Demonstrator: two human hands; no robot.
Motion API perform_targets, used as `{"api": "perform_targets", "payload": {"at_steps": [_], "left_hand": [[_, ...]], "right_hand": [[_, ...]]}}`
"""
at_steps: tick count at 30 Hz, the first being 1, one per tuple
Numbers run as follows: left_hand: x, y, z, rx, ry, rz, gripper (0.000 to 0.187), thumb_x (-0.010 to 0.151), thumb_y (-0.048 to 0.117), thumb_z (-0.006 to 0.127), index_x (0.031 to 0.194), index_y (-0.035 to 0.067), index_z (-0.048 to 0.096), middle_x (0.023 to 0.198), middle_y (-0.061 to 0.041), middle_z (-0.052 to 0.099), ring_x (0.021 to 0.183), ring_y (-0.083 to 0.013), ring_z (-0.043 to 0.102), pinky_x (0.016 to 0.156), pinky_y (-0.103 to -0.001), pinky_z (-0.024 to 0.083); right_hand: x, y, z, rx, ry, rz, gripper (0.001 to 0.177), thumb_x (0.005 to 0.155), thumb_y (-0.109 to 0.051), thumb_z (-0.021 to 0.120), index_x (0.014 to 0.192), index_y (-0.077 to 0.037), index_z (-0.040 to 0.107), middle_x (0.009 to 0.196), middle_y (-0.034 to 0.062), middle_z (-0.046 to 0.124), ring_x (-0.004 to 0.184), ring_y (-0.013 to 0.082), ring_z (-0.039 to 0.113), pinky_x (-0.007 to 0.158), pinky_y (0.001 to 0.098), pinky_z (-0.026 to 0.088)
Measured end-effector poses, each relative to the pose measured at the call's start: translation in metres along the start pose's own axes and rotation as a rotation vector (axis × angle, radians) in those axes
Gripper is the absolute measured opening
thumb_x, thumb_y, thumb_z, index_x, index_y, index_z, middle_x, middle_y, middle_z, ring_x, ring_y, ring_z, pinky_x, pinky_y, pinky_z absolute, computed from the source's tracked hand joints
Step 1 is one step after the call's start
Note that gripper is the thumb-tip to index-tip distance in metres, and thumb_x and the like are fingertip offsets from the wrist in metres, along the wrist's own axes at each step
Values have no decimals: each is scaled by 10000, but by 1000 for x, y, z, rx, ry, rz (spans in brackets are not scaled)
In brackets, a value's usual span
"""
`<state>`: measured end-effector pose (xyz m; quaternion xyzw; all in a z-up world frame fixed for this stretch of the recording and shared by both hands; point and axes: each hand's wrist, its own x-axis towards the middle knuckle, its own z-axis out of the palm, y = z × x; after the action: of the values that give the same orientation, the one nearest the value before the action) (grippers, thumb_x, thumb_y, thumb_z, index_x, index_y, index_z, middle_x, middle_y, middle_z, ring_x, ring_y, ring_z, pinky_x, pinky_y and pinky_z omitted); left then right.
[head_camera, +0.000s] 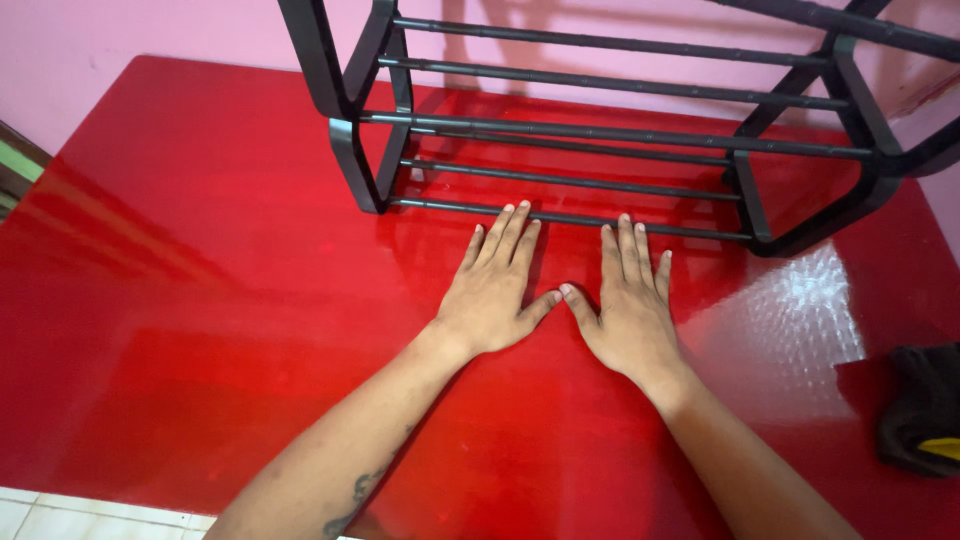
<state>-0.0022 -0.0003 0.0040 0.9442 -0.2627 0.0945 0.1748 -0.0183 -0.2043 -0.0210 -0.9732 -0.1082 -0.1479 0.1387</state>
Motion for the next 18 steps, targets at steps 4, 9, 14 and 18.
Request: {"api": "perform_targets", "payload": {"at_steps": [4, 9, 14, 18], "left_hand": [[0, 0, 0, -10, 11, 4, 944, 921, 557, 614, 1544, -59, 261, 1669, -222, 131, 1562, -340, 85, 1233, -553, 133], [-2, -1, 1, -68, 62, 11, 925, 896, 505, 658, 1539, -47, 286, 1665, -230, 162, 1558, -356, 125, 1233, -555, 149], [-1, 3, -5, -70, 151, 30, 902, 861, 421, 708, 1538, -28, 314, 1641, -244, 221, 1547, -395, 156, 1235, -570, 153], [-1, 12, -16, -45, 220, 89, 859, 865, 378, 716, 1537, -6, 345, 1624, -237, 287, 1547, -396, 191, 1239, -586, 154]], "right_hand": [[-1, -1, 0, 1, 12, 7, 886, 952, -477, 573, 1566, 59, 227, 1672, 259, 126, 1565, 384, 85, 1208, 639, 65], [-2, -3, -2, 3, 39, -22, 883, 960, -458, 595, 1563, 73, 229, 1673, 269, 135, 1562, 399, 95, 1205, 642, 69], [-1, -11, -10, 18, 93, -43, 888, 905, -404, 650, 1557, 43, 245, 1664, 246, 162, 1553, 393, 122, 1214, 633, 82], [0, -21, -20, 56, 119, -72, 838, 908, -318, 646, 1566, 27, 260, 1668, 246, 171, 1554, 406, 126, 1213, 622, 89]]}}
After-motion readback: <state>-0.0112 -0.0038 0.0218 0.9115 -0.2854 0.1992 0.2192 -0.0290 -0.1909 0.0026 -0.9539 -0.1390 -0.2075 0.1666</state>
